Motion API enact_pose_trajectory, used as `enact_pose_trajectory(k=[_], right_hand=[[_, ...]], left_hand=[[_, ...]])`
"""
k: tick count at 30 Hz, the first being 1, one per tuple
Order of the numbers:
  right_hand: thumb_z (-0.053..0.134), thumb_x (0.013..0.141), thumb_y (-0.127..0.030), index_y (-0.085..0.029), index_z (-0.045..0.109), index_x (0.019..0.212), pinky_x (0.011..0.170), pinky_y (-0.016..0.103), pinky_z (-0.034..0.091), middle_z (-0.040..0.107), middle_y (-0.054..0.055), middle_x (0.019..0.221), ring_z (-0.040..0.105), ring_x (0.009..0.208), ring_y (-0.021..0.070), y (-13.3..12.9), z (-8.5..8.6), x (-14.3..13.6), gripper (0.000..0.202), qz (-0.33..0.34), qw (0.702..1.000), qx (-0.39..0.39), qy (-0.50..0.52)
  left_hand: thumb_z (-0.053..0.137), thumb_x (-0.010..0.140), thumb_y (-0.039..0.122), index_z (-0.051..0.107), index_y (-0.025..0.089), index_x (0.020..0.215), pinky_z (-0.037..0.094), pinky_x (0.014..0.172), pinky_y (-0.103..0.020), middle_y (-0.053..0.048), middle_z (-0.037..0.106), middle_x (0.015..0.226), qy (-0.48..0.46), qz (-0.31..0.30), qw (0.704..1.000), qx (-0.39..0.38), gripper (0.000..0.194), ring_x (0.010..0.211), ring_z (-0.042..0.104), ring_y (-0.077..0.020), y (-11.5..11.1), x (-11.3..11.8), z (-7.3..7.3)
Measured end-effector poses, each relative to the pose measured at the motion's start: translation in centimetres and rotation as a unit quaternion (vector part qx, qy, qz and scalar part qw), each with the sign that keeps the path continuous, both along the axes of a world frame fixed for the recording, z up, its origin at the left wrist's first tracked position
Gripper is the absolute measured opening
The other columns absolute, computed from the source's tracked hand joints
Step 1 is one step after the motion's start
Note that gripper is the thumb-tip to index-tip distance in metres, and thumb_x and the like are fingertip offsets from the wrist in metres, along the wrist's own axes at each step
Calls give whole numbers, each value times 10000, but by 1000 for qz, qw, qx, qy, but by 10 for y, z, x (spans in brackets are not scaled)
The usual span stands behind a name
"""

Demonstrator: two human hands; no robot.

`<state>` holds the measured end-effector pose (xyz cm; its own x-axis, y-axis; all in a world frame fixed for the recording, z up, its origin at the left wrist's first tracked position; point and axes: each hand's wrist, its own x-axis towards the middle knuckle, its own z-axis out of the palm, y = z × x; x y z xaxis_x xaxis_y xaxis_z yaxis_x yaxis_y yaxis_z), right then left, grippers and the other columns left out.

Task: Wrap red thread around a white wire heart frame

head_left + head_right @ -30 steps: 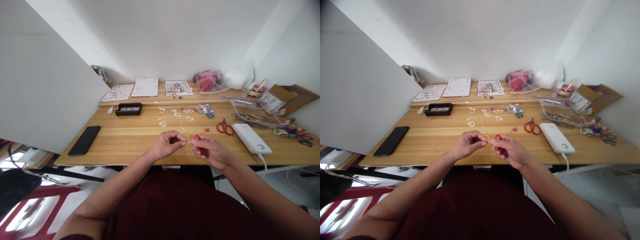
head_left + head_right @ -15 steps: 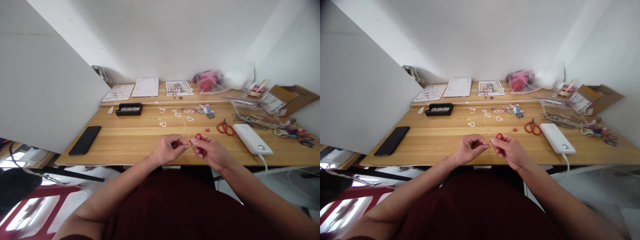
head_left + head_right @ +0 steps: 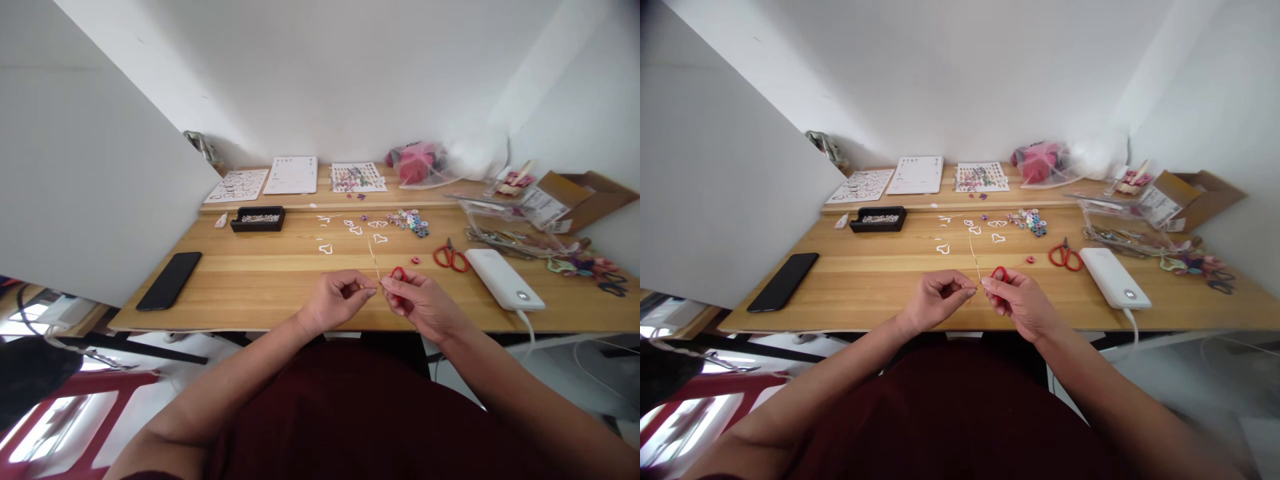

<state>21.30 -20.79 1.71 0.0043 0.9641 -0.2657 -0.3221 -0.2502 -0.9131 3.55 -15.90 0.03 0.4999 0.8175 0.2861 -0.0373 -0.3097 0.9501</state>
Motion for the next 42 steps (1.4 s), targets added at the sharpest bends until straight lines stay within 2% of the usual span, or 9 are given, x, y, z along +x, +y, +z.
enact_pose_trajectory(k=[3,7,14,21,26,31,35,39,42], right_hand=[[856,684,-351,-184,528,685,482,204,289,534,-43,608,421,526,65,0,0,-1,368,-6,1000,17,-7],[847,696,-356,-183,524,683,484,210,281,529,-41,612,417,534,68,-1,0,-1,366,-6,1000,27,-13],[857,677,-357,-183,526,683,488,214,272,525,-46,603,411,518,64,-2,3,-1,374,10,1000,7,-20],[844,696,-368,-182,516,674,488,224,262,518,-46,594,407,509,66,-3,5,-2,377,21,999,12,-27],[829,717,-358,-186,524,684,494,230,261,512,-49,594,391,515,69,-2,3,-3,352,5,999,34,-28],[830,709,-361,-184,526,669,502,237,266,510,-45,599,385,526,73,-2,6,-6,354,-12,999,42,-14],[829,707,-356,-186,534,669,510,238,275,509,-38,617,401,559,84,-4,10,-8,342,-6,999,37,18],[844,673,-366,-190,544,667,506,249,268,513,-37,595,395,530,86,-6,11,-7,347,22,999,14,28],[859,645,-368,-186,541,647,498,251,243,511,-38,570,390,503,82,-7,10,-5,366,50,998,-5,24]], left_hand=[[678,822,337,715,127,812,309,495,-205,-15,599,613,6,12,999,35,214,516,394,-63,-1,1,-4],[688,822,353,699,127,811,260,468,-200,15,538,559,-11,24,1000,7,227,484,345,-54,-1,-1,-1],[712,807,373,668,131,785,326,503,-191,-1,582,612,-33,37,998,-28,247,525,432,-63,6,-3,5],[711,806,378,641,134,769,273,479,-188,23,530,581,-34,30,998,-50,256,499,372,-51,7,-3,11],[717,798,373,647,127,774,293,493,-192,9,560,607,-44,15,997,-60,257,511,387,-53,2,-1,13],[732,788,388,646,124,742,283,496,-198,13,553,579,-63,14,996,-62,281,505,376,-51,-6,4,8],[762,750,443,645,127,709,315,510,-205,5,572,582,-85,11,991,-98,339,515,409,-59,-9,8,0],[787,714,478,646,129,708,363,543,-216,-5,603,608,-102,-8,983,-151,376,538,464,-71,-6,10,-6],[804,690,479,648,123,719,379,562,-218,-11,623,632,-109,-22,981,-160,389,549,482,-71,-1,10,-6]])
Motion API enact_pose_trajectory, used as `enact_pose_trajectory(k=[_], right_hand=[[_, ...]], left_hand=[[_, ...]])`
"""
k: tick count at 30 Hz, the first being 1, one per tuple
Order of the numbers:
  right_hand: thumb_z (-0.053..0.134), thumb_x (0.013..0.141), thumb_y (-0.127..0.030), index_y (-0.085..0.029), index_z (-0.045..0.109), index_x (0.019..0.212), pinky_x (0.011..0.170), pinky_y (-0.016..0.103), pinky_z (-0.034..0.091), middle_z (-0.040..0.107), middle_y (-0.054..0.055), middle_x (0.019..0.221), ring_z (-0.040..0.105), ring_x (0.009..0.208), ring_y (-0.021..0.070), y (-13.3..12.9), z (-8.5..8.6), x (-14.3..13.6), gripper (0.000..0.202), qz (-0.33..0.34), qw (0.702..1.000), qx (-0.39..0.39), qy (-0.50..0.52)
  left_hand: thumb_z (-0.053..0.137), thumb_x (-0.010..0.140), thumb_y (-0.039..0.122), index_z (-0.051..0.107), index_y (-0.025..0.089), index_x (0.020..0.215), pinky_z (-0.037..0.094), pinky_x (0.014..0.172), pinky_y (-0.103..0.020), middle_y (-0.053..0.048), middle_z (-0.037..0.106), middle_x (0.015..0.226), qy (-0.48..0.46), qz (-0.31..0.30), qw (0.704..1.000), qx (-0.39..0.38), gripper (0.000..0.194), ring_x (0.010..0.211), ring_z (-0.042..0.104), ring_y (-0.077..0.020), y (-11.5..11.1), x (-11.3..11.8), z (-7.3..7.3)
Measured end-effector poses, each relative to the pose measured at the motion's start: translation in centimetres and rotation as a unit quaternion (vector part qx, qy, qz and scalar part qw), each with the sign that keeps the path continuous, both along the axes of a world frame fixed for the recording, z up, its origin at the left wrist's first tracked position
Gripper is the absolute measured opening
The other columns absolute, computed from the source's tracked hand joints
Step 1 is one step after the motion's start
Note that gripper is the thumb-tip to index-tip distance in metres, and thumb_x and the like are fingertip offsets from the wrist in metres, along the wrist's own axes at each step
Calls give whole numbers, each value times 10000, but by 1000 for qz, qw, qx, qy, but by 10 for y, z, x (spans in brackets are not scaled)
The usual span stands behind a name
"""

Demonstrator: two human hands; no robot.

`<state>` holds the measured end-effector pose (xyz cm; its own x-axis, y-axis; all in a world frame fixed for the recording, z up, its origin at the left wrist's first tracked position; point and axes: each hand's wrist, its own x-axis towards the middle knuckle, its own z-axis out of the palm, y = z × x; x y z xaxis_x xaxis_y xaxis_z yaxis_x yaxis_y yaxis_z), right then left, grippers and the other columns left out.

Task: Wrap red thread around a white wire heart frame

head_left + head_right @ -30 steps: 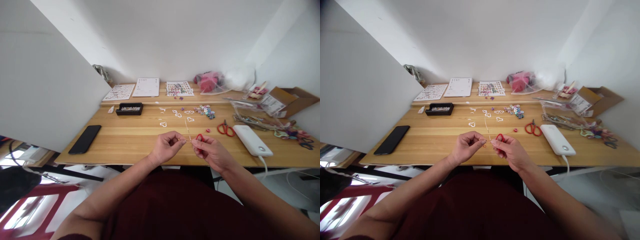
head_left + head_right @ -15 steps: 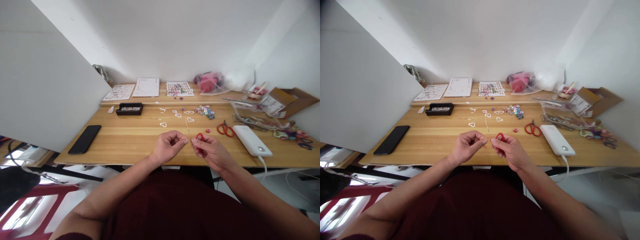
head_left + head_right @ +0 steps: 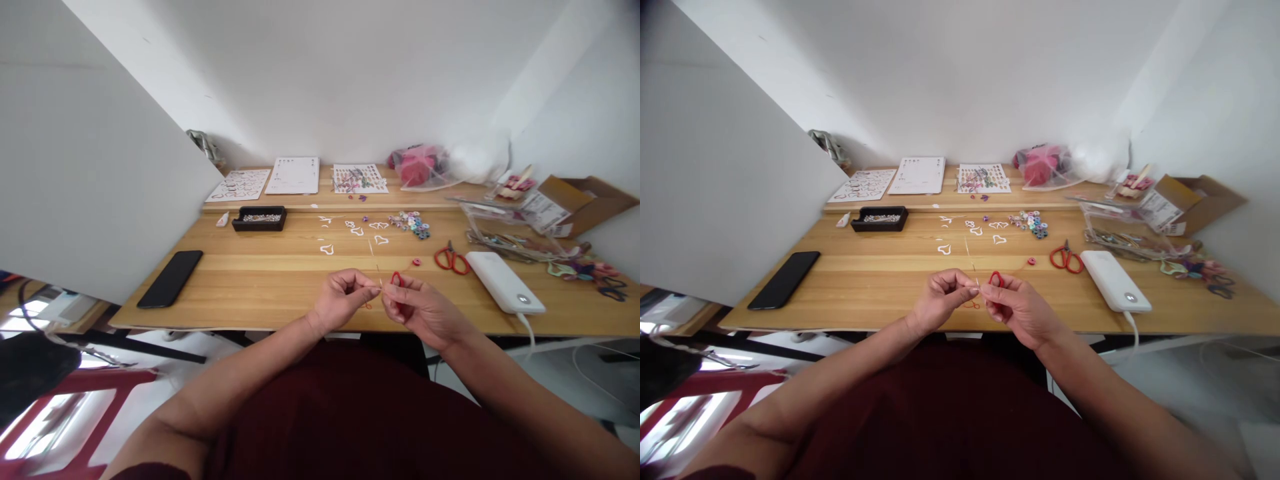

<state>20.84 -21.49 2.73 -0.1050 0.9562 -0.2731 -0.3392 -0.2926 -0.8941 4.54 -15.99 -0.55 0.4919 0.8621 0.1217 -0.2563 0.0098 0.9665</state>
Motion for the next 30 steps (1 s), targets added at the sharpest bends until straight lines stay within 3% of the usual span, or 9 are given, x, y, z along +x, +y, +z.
enact_pose_trajectory(k=[11,14,16,18,20,23,26,30], right_hand=[[856,631,-400,-192,485,655,491,243,221,482,-51,557,368,486,72,1,-1,4,426,-35,996,7,-85],[826,650,-439,-198,477,641,493,252,221,475,-45,563,339,492,77,2,-3,5,424,-29,987,32,-153],[779,701,-445,-198,476,627,498,258,222,440,-46,559,313,507,83,1,-2,6,397,-14,967,68,-244],[728,754,-416,-200,457,609,505,264,226,391,-47,553,299,526,93,-1,1,6,375,-13,926,115,-359],[684,787,-371,-200,409,585,510,269,234,361,-43,544,304,535,101,-2,5,6,382,-17,871,163,-463],[626,817,-310,-200,366,564,526,285,251,390,-32,517,345,520,110,-4,9,6,379,-4,779,237,-580],[575,852,-259,-206,427,601,568,302,285,496,-4,559,427,550,136,-5,10,8,297,8,687,313,-656],[504,900,-198,-203,512,695,652,330,345,576,48,665,511,660,187,-10,11,11,205,33,589,385,-710]], left_hand=[[715,800,390,638,124,751,316,503,-199,2,582,609,89,8,992,92,281,516,415,-61,5,-12,17],[654,845,327,658,139,777,321,504,-203,-8,603,632,152,19,967,205,200,523,427,-69,3,-16,23],[608,862,243,673,152,795,356,547,-209,-22,634,681,194,21,927,320,130,572,483,-85,3,-18,27],[567,864,176,678,163,812,389,600,-219,-34,657,730,226,19,886,405,123,632,536,-103,3,-20,29],[552,866,162,681,171,830,398,619,-226,-38,667,747,249,23,867,430,134,647,555,-114,4,-19,29],[581,861,195,694,184,829,378,594,-225,-19,658,699,279,41,872,400,118,593,531,-109,5,-15,26],[617,849,229,705,188,810,341,558,-220,9,619,616,300,59,882,359,104,527,475,-93,7,-11,23],[648,839,270,720,195,797,292,533,-223,37,541,529,333,68,882,326,113,484,413,-84,10,-7,25]])
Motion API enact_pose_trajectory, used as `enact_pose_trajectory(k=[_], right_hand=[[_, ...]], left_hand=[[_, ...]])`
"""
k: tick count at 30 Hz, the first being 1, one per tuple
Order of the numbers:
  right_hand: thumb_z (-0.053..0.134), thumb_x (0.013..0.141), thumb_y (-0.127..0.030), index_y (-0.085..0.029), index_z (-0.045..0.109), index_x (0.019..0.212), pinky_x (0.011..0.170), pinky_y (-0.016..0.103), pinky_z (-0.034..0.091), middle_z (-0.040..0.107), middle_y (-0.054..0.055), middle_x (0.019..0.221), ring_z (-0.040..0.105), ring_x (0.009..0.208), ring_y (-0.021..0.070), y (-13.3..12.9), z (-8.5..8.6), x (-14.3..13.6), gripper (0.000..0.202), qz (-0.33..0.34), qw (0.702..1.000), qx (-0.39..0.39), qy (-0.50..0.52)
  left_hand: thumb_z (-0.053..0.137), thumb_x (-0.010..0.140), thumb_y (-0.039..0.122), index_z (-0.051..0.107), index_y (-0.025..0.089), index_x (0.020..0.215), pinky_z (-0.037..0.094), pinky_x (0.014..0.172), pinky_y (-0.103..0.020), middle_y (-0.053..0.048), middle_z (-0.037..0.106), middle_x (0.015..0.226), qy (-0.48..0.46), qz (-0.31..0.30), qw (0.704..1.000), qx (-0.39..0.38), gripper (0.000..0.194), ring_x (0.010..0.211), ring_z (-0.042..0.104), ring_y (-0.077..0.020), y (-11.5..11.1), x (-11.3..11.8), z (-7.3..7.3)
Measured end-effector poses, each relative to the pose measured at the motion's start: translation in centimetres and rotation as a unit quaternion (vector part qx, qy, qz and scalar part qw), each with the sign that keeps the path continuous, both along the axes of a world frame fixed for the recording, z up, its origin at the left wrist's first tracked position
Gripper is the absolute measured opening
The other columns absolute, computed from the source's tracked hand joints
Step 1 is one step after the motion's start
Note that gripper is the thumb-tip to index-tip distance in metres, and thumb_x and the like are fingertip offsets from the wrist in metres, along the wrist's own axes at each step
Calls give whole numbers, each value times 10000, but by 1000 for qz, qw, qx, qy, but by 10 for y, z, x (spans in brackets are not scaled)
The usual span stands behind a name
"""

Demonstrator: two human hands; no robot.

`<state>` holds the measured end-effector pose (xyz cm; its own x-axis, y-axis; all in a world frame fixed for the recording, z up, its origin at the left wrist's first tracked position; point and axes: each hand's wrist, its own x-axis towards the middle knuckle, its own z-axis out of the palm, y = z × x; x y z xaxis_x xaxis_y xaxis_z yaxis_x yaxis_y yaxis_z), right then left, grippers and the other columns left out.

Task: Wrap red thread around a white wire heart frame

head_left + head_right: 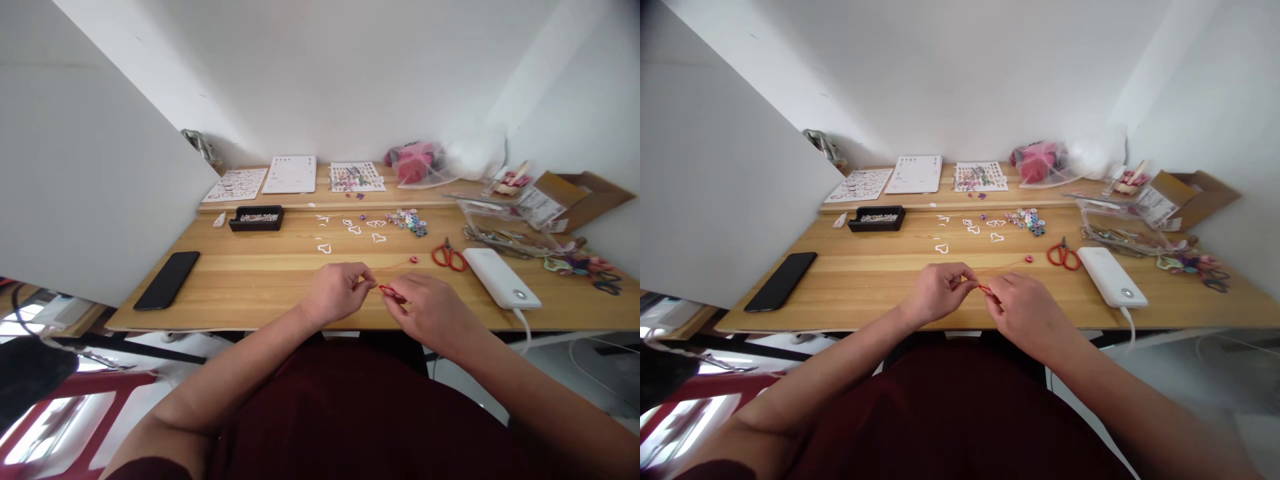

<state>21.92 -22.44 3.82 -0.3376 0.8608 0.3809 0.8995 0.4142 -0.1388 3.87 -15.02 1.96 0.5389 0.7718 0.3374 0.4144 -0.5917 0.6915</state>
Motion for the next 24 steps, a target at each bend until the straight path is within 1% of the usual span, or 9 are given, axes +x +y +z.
enact_pose_trajectory(k=[4,7,10,13,16,18,19,22,24], right_hand=[[505,905,-169,-183,577,771,697,350,369,599,72,729,541,735,219,-5,5,3,152,34,997,2,-72],[529,892,-156,-187,579,739,717,359,380,602,73,734,534,759,229,-5,12,10,164,62,992,-8,-106],[550,868,-130,-184,595,747,756,370,389,600,72,733,529,784,239,-3,21,19,141,86,986,-12,-139],[541,871,-117,-180,600,746,756,380,383,588,73,721,523,791,247,-3,30,26,151,75,979,8,-190],[541,866,-113,-177,595,724,704,372,362,590,88,718,518,785,254,-4,35,29,165,44,974,37,-218],[538,872,-127,-182,589,711,698,367,356,593,89,711,519,772,246,-6,36,29,177,43,979,28,-199],[535,879,-142,-186,582,703,700,363,359,592,83,703,522,763,238,-7,36,28,187,51,983,9,-176],[547,898,-227,-200,561,685,684,341,367,582,50,679,526,719,204,-10,40,27,215,76,991,-83,-71],[584,883,-289,-207,547,674,642,320,362,569,23,656,506,658,174,-11,44,27,228,65,987,-148,15]], left_hand=[[663,830,302,732,201,785,260,520,-230,51,468,477,21,17,999,-24,130,467,363,-85,6,2,3],[672,818,322,733,195,767,253,506,-228,60,440,466,7,-1,998,-70,150,463,342,-81,13,2,3],[687,800,361,727,185,756,230,484,-231,73,395,455,-18,-20,993,-118,185,453,311,-74,22,3,1],[705,780,363,722,182,746,191,471,-236,84,336,442,-36,-24,989,-144,185,446,266,-69,28,4,-3],[704,778,353,720,181,745,173,467,-237,86,337,444,-48,-30,985,-165,176,446,247,-64,29,7,-5],[703,776,356,720,180,747,169,466,-235,87,336,444,-53,-33,983,-173,179,446,242,-62,29,8,-5],[707,772,358,719,178,749,169,467,-233,87,335,446,-56,-33,983,-174,182,448,243,-62,29,9,-5],[715,758,362,713,169,752,171,470,-230,85,337,455,-74,-40,980,-179,194,457,244,-61,31,10,-3],[715,753,363,707,162,750,165,472,-231,85,334,458,-90,-46,975,-196,201,458,238,-60,33,11,-3]])
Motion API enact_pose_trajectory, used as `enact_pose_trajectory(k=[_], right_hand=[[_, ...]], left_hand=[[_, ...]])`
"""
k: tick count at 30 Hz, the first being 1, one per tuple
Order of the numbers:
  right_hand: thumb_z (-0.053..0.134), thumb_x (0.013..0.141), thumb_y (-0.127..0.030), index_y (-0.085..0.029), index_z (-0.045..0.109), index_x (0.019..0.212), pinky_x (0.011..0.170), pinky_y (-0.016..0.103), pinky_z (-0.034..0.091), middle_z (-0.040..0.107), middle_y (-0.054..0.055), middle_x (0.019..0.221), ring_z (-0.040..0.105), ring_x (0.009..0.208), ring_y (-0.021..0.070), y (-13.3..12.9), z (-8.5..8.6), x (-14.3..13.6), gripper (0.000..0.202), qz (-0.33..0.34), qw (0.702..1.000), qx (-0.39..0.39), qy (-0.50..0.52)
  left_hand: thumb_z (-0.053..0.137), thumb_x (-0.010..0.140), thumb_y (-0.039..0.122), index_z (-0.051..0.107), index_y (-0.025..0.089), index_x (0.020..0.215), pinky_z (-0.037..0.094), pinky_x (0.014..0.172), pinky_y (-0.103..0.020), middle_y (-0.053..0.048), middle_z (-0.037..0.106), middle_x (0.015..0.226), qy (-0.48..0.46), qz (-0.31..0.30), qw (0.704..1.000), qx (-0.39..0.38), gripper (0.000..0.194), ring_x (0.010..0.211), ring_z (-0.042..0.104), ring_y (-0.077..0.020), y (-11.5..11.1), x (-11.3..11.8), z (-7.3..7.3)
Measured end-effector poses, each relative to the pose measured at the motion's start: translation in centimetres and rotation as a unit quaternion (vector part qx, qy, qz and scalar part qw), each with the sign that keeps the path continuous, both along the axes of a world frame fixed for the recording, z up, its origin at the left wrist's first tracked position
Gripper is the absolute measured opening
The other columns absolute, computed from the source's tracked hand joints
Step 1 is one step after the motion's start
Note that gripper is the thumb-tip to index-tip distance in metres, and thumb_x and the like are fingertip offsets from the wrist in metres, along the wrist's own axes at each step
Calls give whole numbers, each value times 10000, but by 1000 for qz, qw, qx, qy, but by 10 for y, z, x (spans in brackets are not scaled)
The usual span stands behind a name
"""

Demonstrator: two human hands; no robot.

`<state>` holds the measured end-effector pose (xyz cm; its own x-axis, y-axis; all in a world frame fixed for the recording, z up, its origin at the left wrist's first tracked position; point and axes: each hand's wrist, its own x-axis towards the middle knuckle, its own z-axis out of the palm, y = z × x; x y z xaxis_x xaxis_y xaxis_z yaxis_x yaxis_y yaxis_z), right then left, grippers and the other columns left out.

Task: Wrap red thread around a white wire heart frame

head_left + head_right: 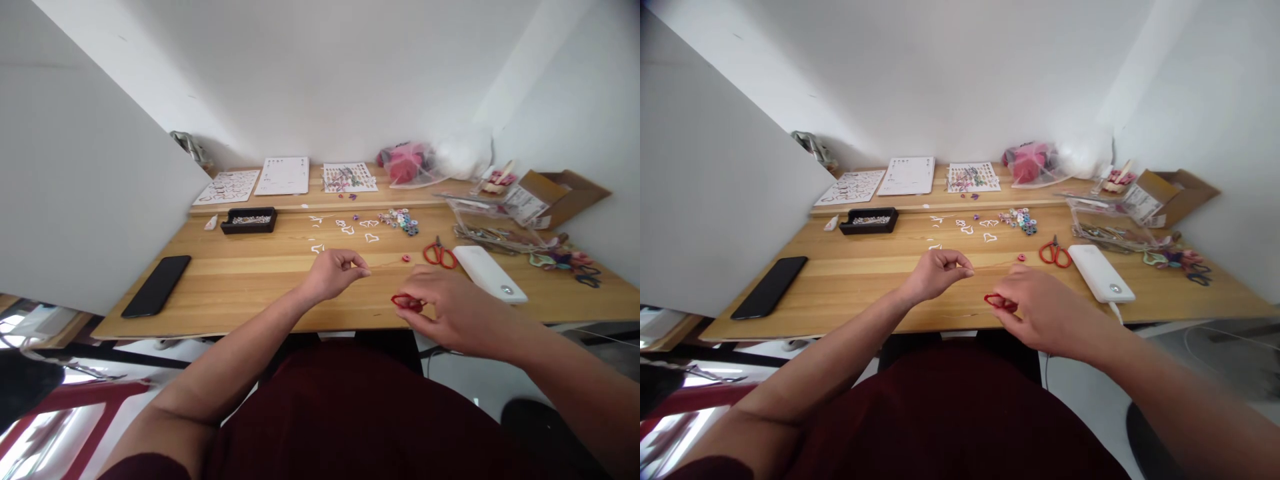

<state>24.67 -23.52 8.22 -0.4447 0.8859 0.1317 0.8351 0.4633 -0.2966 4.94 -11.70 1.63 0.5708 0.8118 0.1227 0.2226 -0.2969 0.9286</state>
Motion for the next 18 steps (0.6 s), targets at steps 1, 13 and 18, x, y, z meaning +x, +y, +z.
enact_pose_trajectory(k=[1,13,18], right_hand=[[608,868,-314,-209,540,669,619,311,357,556,10,641,488,626,160,0,2,0,235,-24,998,-32,46],[800,760,-356,-195,567,714,637,250,451,707,43,901,638,811,152,20,-26,2,287,-152,756,-206,603],[779,796,-337,-199,598,765,726,283,508,745,51,1035,719,896,190,18,-30,-10,229,-121,697,-245,662]], left_hand=[[716,751,366,704,160,748,162,474,-231,85,331,460,-9,0,1000,-12,206,459,235,-59,1,0,-1],[736,726,426,672,138,728,172,465,-209,85,341,473,-67,22,994,-79,295,464,238,-51,-17,-5,-17],[749,717,435,672,135,737,183,472,-209,87,352,475,-80,19,993,-90,311,465,252,-50,-16,-6,-23]])
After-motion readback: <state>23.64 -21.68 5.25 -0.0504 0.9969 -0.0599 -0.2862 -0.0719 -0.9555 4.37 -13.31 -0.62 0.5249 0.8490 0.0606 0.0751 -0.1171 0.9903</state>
